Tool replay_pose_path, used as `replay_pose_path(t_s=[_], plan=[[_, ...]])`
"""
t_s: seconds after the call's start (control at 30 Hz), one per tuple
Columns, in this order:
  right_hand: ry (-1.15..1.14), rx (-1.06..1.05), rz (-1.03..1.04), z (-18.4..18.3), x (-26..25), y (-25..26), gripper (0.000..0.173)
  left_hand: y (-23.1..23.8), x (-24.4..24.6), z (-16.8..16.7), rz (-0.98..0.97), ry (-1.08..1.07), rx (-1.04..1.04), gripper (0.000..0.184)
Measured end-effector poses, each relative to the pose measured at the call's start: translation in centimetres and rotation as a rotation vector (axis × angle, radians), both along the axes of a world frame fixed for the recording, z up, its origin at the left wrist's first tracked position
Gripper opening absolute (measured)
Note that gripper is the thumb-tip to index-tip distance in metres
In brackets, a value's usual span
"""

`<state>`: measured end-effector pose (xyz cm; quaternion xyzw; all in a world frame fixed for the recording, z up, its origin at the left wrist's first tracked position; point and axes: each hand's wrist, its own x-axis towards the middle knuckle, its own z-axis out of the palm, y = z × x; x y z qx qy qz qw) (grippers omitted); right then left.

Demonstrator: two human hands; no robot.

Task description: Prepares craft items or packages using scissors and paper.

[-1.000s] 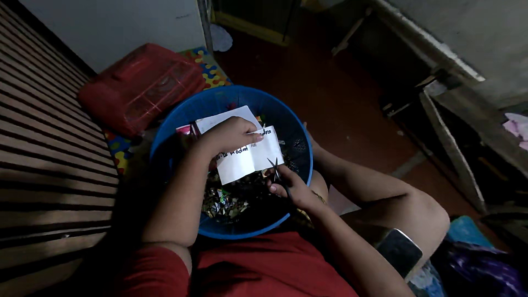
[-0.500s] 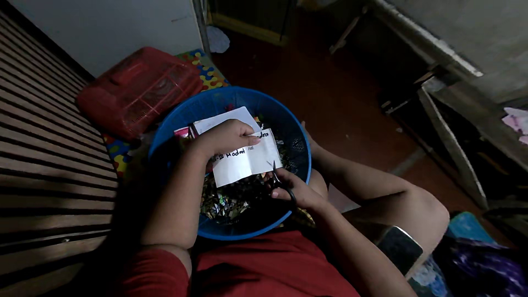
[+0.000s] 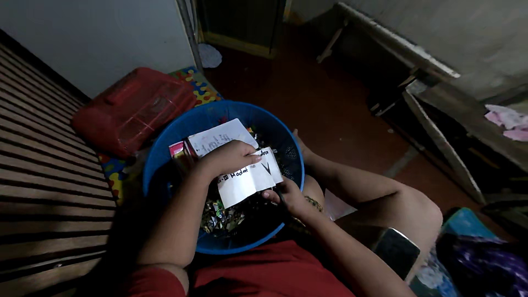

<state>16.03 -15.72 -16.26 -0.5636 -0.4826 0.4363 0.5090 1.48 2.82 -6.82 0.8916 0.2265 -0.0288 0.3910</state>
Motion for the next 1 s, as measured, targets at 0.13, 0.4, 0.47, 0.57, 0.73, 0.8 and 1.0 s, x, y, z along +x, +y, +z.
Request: replay_pose_path(t_s=[0.13, 0.4, 0.47, 0.57, 0.73, 0.8, 1.0], plan=[[-0.011, 0.011, -0.029, -0.3, -0.1, 0.0, 0.045, 0.0, -0.1, -0.1, -0.004, -0.043, 0.006, 0.039], [-0.017, 0.012, -0.083, 0.0, -0.3, 0.2, 0.069, -0.8, -0.1, 0.2, -0.021, -0.012, -0.005, 0.037], [-0.014, 0.014, -0.095, 0.0, -0.3, 0.1, 0.068, -0.8, -0.1, 0.0, -0.044, -0.038, 0.013, 0.037], [-0.008, -0.011, -0.116, 0.1, -0.4, 0.0, 0.057, -0.7, 0.0, 0.0, -0.052, -0.041, 0.014, 0.038], [-0.034, -0.078, -0.034, 0.0, 0.2, 0.4, 0.067, 0.2, 0.0, -0.2, 0.024, -0.082, 0.06, 0.039], [-0.04, -0.105, 0.086, 0.0, 0.4, 0.6, 0.077, 1.1, -0.3, 0.2, 0.103, -0.088, 0.088, 0.039], [-0.046, -0.09, 0.201, -0.1, 0.4, 0.7, 0.075, 2.0, -0.9, 0.3, 0.193, -0.105, 0.114, 0.04]])
